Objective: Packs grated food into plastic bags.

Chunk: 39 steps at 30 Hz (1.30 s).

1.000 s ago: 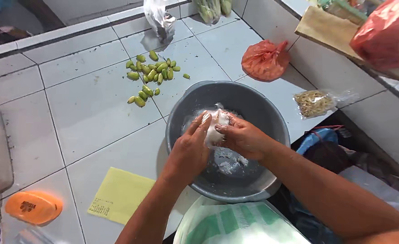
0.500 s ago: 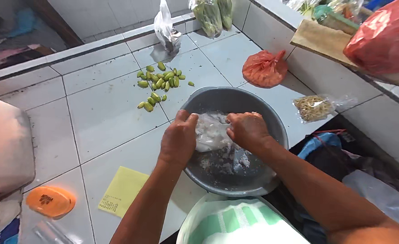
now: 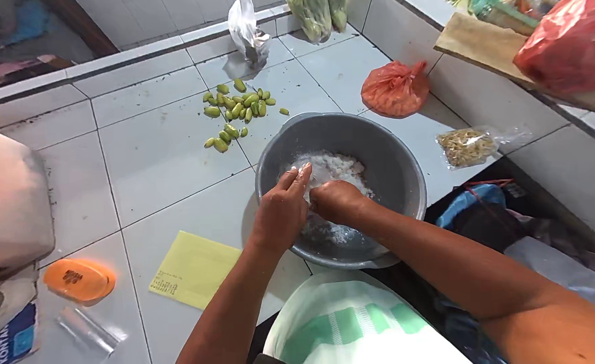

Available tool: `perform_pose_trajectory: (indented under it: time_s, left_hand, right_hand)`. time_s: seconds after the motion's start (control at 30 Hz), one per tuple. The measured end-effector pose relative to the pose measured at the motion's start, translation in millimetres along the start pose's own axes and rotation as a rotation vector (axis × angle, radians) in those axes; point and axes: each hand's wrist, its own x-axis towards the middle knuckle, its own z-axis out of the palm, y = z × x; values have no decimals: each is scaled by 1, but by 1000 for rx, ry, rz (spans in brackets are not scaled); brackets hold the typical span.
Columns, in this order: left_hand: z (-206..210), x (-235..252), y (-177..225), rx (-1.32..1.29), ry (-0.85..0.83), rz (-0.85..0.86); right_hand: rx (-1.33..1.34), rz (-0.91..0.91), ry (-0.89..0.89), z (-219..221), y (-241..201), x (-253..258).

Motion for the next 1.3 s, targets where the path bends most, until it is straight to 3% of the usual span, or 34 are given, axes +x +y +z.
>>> perform_pose_trajectory:
  time_s: [0.2, 0.4, 0.63, 0.8, 0.9, 1.03, 1.1, 1.2, 1.3]
  left_hand:
    - [5, 5, -3, -23, -8, 48]
    - [2, 8, -10, -119, 1, -19]
    - [-5, 8, -17, -231, 42, -94]
    - [-12, 18, -15, -194, 0, -92]
    - [-18, 26, -3, -76, -47, -173]
    - [-23, 37, 4, 138, -146, -304]
    - [-37, 48, 1, 49, -127, -284]
    - [-63, 67, 0, -139, 48, -185]
    - [-90, 84, 20, -222, 213, -118]
  right_hand:
    - [-72, 138, -8, 14, -24, 9]
    - [-49, -20, -52, -1, -6, 8]
    - [332, -303, 376, -57, 43, -63]
    - [74, 136, 136, -51, 73, -81]
    - [129, 185, 315, -31, 43, -70]
    - [-64, 211, 337, -24, 19, -48]
    - [-114, 243, 409, -43, 26, -46]
    - [-98, 257, 622, -95, 36, -63]
    - [230, 248, 725, -140, 36, -89]
